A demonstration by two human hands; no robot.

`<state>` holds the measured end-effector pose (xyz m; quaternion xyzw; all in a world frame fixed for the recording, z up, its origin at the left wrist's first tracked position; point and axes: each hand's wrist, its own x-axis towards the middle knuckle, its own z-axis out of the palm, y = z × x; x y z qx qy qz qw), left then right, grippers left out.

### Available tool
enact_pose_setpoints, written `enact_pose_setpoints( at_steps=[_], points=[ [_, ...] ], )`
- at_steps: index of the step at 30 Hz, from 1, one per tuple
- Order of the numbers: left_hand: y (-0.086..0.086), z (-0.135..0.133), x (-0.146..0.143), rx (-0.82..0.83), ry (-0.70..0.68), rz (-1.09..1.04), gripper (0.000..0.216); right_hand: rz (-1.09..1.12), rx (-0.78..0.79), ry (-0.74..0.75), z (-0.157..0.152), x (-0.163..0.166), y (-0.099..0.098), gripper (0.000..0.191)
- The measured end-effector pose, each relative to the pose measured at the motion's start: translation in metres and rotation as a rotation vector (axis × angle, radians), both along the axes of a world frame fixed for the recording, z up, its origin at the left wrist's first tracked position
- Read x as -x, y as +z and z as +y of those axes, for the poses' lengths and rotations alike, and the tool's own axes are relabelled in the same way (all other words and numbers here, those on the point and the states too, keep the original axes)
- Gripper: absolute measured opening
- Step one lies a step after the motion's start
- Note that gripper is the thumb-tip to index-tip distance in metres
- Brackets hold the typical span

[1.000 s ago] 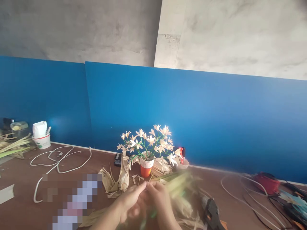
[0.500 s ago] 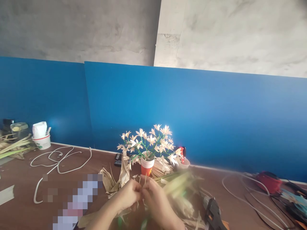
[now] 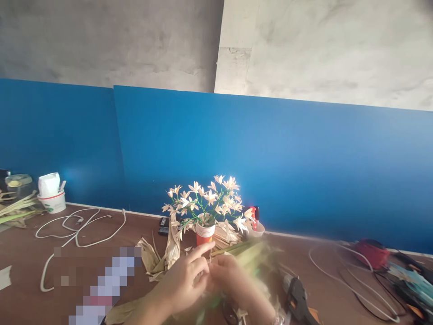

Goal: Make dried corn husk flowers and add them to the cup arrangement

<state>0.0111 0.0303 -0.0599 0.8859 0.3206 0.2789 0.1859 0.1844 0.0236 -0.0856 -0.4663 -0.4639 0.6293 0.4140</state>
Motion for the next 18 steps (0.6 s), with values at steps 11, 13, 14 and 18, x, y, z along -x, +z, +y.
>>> enact_pose_setpoints(
  at_steps=[11, 13, 14, 18],
  points=[
    [-0.014, 0.007, -0.005, 0.023, 0.167, -0.069, 0.019, -0.322, -0.188, -0.205, 0.003, 0.008, -0.003, 0.011],
    [-0.015, 0.007, -0.007, 0.08, 0.178, -0.098, 0.02, -0.432, -0.278, -0.242, 0.003, 0.009, -0.006, 0.01],
    [-0.014, 0.007, -0.007, 0.112, 0.175, -0.117, 0.02, -0.482, -0.311, -0.263, 0.002, 0.01, -0.007, 0.011],
    [-0.012, 0.006, -0.01, 0.221, 0.173, -0.187, 0.02, -0.546, -0.345, -0.324, 0.002, 0.011, -0.009, 0.014]
  ],
)
